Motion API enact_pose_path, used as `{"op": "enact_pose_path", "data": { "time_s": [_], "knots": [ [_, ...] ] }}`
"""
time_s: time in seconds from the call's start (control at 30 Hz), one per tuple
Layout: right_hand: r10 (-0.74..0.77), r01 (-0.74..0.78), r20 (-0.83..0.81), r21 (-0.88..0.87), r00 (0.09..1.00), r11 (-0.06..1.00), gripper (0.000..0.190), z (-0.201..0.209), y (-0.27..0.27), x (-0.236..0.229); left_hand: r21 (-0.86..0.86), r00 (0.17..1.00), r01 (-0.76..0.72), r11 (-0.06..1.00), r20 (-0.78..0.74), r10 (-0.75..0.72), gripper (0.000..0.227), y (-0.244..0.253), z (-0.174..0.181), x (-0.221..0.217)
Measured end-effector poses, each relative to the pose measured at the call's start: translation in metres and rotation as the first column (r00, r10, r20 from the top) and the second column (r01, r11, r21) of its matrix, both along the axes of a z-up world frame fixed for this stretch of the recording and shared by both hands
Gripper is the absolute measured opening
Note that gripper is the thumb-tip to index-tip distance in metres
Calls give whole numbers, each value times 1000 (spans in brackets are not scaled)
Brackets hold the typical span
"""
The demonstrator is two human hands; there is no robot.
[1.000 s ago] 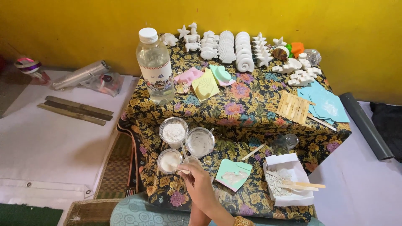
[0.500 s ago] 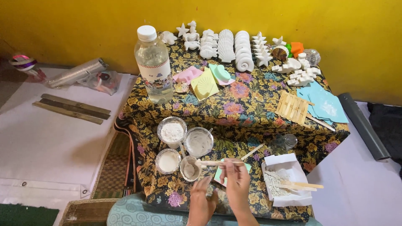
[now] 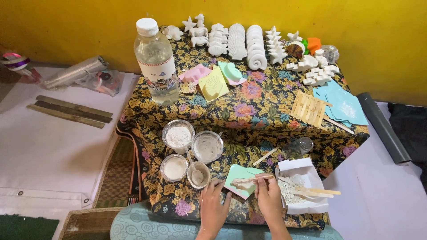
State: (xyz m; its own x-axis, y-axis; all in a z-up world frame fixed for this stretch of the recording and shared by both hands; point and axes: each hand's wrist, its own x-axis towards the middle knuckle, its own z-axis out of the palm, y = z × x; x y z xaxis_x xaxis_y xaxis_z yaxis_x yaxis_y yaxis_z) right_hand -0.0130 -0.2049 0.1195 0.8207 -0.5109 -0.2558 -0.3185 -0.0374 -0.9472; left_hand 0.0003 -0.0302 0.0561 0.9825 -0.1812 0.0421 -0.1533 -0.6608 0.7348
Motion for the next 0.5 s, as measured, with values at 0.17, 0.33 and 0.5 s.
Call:
{"op": "enact_pose_path", "data": {
  "time_s": [0.17, 0.33, 0.5],
  "knots": [
    [40, -42, -81, -29, 996, 999, 21, 2, 0, 5, -15, 999, 1, 1000, 39, -1, 39, 1, 2, 0],
    [96, -102, -76, -75, 992, 992, 20, 2, 0, 5, -15, 998, -11, 1000, 60, 12, 37, 1, -2, 0],
    [225, -228, -38, -235, 974, 945, 28, -5, -7, 4, -42, 996, -17, 999, 84, 20, 34, 1, 2, 0]
  ]
}}
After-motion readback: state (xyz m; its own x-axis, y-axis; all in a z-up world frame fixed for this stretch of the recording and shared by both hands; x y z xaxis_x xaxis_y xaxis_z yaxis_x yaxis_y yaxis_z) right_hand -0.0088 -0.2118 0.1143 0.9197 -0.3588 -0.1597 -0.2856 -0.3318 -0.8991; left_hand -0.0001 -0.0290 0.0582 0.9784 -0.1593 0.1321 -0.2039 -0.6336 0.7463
